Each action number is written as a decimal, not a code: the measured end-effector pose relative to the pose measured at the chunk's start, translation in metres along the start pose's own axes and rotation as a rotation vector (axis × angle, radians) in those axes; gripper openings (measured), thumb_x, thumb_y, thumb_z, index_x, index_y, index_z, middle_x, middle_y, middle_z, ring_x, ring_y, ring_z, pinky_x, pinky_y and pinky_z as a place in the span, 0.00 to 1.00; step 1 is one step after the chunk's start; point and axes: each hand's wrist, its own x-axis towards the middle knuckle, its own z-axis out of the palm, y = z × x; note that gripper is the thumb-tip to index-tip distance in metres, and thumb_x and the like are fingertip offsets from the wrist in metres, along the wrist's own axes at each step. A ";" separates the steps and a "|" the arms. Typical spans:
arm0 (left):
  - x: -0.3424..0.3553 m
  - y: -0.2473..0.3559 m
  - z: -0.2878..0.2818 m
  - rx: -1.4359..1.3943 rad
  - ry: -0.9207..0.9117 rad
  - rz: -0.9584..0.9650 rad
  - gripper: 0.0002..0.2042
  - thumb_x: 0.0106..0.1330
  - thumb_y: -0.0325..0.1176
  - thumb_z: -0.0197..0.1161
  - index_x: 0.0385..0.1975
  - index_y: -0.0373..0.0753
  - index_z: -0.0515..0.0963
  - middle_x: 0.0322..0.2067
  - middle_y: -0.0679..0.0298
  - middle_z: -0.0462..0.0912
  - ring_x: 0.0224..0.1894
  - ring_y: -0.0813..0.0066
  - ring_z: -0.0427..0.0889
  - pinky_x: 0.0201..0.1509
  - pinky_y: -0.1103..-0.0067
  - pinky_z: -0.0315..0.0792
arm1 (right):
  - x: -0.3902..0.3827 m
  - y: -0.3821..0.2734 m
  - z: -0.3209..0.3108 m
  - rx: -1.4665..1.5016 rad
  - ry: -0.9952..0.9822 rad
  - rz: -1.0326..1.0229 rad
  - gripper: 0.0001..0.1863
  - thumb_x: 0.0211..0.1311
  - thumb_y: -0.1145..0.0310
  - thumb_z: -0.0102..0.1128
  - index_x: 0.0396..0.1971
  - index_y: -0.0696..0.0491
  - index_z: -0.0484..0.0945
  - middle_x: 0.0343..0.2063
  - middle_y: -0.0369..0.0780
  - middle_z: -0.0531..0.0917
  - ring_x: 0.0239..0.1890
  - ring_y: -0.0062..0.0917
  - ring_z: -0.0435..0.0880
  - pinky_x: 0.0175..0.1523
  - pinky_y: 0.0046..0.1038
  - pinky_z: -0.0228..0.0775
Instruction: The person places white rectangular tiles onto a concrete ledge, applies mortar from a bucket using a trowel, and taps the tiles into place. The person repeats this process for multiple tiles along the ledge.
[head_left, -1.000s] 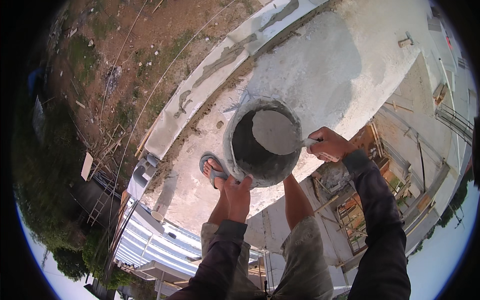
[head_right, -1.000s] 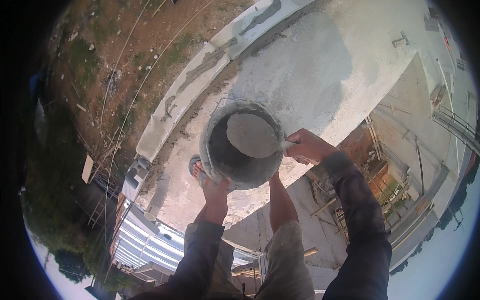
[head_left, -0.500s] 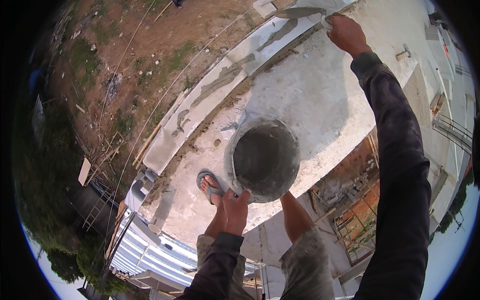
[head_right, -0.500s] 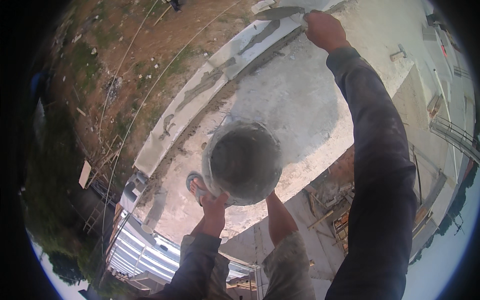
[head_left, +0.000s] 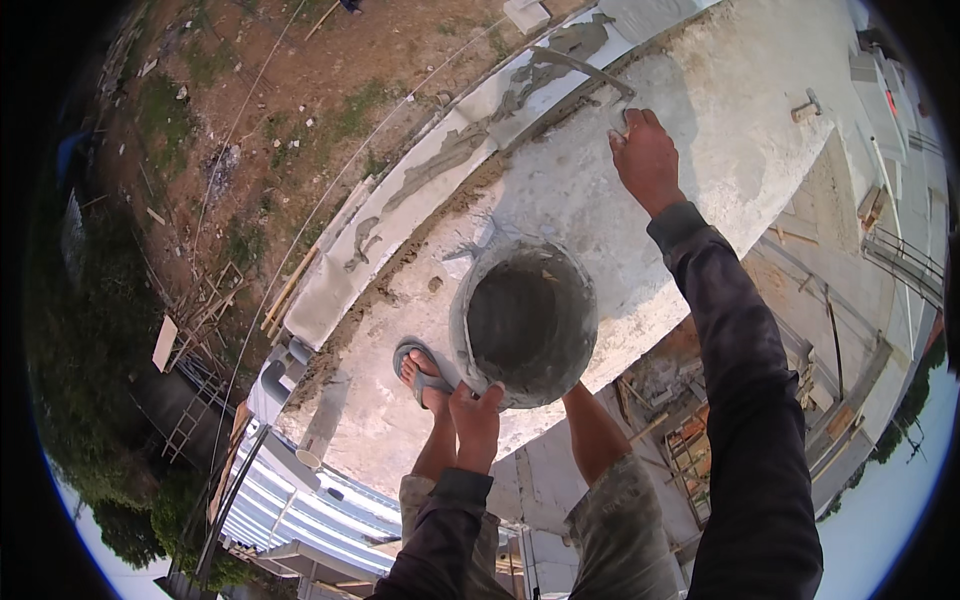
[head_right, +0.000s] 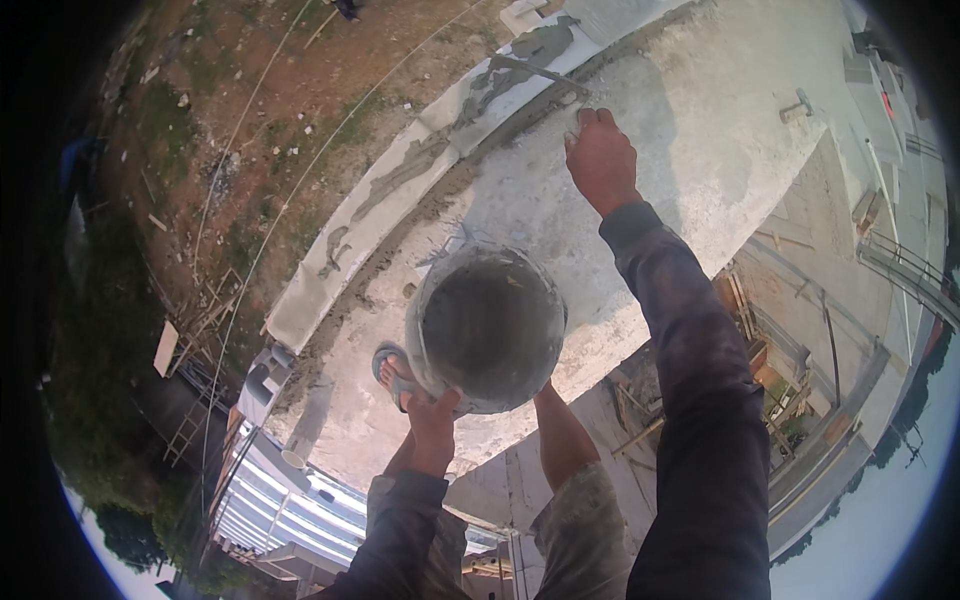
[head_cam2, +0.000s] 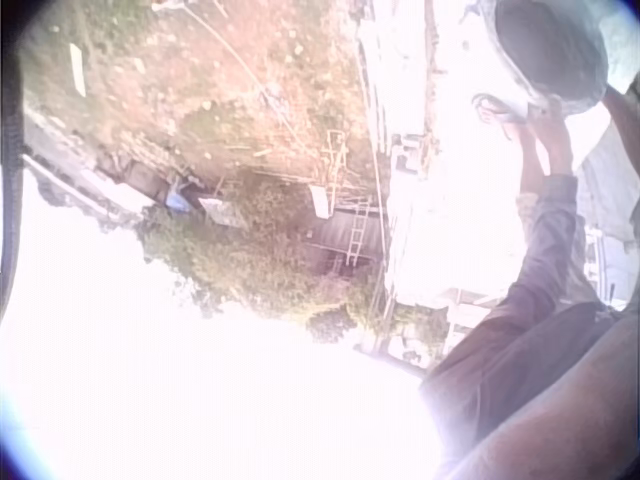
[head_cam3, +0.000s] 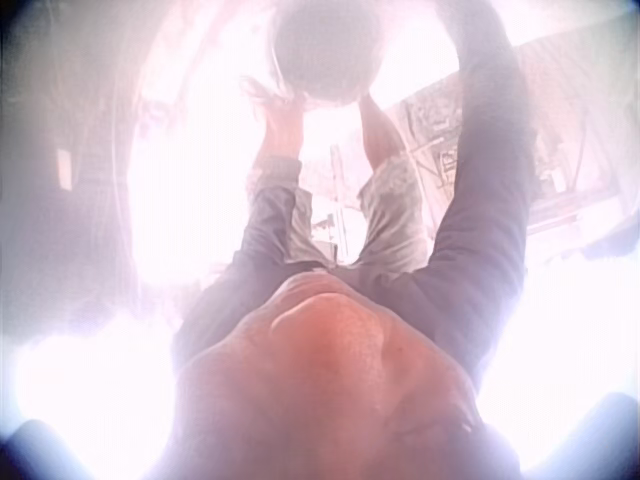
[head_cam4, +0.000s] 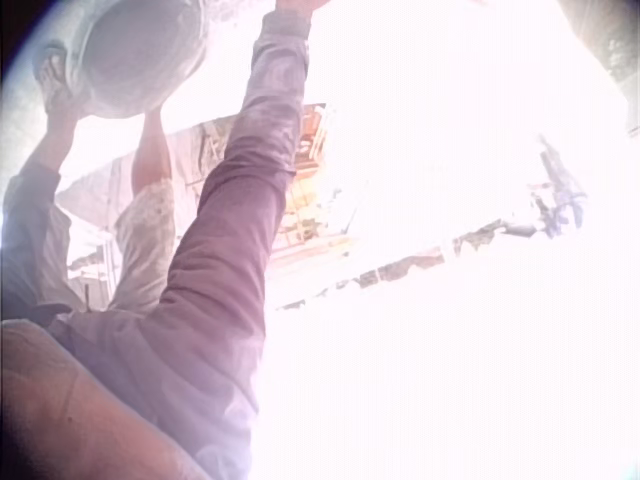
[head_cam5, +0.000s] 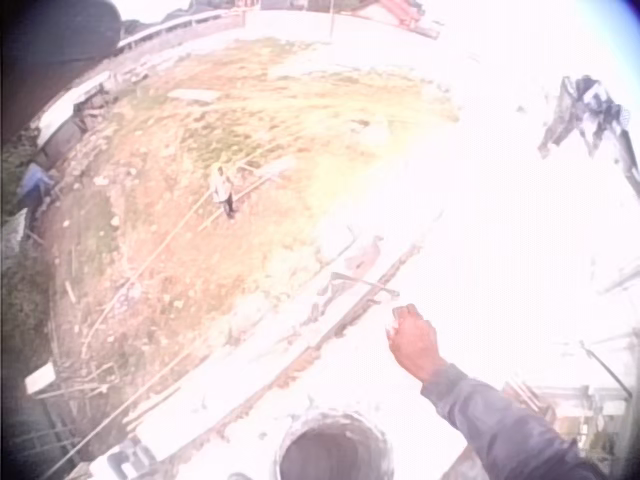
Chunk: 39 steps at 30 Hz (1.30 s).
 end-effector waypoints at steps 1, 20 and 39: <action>0.000 0.001 0.000 0.018 -0.011 -0.019 0.11 0.58 0.22 0.65 0.41 0.31 0.78 0.32 0.69 0.80 0.30 0.84 0.74 0.35 0.82 0.68 | 0.008 0.004 -0.003 -0.004 0.068 0.042 0.15 0.63 0.65 0.63 0.44 0.58 0.75 0.43 0.49 0.78 0.45 0.50 0.83 0.48 0.48 0.77; 0.000 0.002 0.000 0.134 -0.024 0.025 0.04 0.59 0.24 0.65 0.32 0.34 0.77 0.24 0.73 0.76 0.25 0.88 0.69 0.28 0.82 0.64 | 0.069 0.016 -0.006 -0.361 0.127 -0.181 0.06 0.59 0.75 0.54 0.33 0.57 0.80 0.41 0.47 0.81 0.41 0.44 0.85 0.42 0.44 0.80; -0.006 0.002 -0.012 0.209 -0.036 0.009 0.06 0.59 0.24 0.64 0.34 0.32 0.77 0.25 0.72 0.77 0.25 0.86 0.71 0.29 0.82 0.65 | 0.065 0.003 0.013 -0.056 -0.028 0.333 0.11 0.57 0.71 0.60 0.38 0.61 0.81 0.47 0.56 0.79 0.47 0.51 0.84 0.52 0.44 0.78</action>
